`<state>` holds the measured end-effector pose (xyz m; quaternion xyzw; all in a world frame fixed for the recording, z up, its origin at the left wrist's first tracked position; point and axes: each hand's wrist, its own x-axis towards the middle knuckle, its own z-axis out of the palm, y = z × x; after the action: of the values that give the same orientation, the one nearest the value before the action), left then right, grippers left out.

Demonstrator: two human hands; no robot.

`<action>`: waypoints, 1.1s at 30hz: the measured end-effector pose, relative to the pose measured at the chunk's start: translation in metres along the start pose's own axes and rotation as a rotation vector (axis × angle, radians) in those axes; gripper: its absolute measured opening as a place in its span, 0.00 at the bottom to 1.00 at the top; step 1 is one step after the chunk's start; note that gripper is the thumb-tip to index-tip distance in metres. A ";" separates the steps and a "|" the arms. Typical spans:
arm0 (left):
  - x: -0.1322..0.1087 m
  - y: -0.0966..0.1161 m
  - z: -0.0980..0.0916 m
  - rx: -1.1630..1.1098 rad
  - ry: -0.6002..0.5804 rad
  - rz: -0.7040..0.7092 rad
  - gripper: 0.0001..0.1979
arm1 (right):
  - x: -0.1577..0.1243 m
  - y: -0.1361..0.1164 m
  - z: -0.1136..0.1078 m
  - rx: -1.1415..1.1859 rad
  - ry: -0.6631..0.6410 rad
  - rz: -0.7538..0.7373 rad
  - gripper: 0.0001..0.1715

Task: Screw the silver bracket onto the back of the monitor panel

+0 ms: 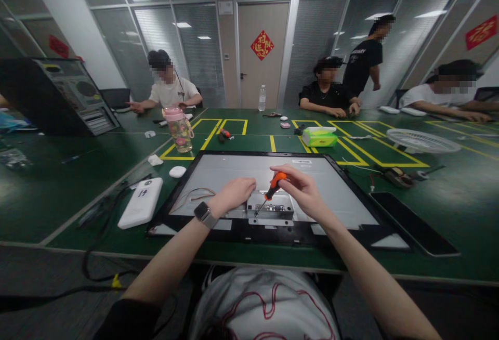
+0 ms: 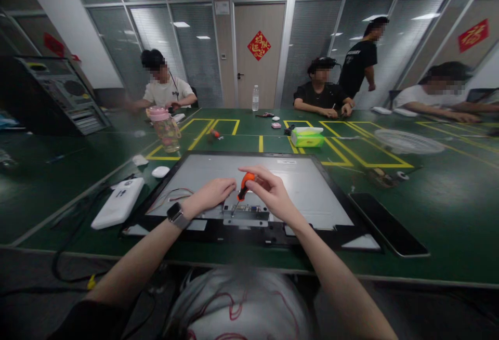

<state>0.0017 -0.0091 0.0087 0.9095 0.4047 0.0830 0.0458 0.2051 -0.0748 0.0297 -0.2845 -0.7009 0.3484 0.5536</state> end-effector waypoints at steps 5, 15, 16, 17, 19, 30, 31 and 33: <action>0.000 -0.001 0.001 0.001 0.007 0.007 0.16 | 0.002 0.000 0.001 0.003 0.041 -0.016 0.12; 0.000 0.000 0.002 0.014 0.007 0.001 0.17 | 0.003 -0.006 0.005 -0.081 0.045 -0.091 0.11; 0.000 0.000 0.002 0.016 0.004 0.000 0.17 | 0.003 -0.006 0.005 -0.078 0.052 -0.092 0.11; 0.000 0.000 0.002 0.017 0.001 -0.001 0.17 | 0.003 -0.006 0.005 -0.071 0.056 -0.094 0.11; 0.000 0.000 0.003 0.020 -0.004 -0.009 0.16 | 0.003 -0.005 0.004 -0.049 0.049 -0.089 0.10; 0.000 -0.002 0.006 0.025 -0.031 -0.060 0.15 | 0.003 -0.003 0.003 0.011 0.037 -0.035 0.10; 0.000 -0.002 0.006 0.026 -0.033 -0.056 0.15 | 0.003 -0.004 0.003 0.011 0.038 -0.042 0.10; 0.000 -0.002 0.006 0.025 -0.036 -0.043 0.15 | 0.002 -0.005 0.004 0.009 0.041 -0.064 0.10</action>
<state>0.0013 -0.0077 0.0024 0.9025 0.4242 0.0605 0.0434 0.2009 -0.0768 0.0343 -0.2667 -0.6964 0.3277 0.5800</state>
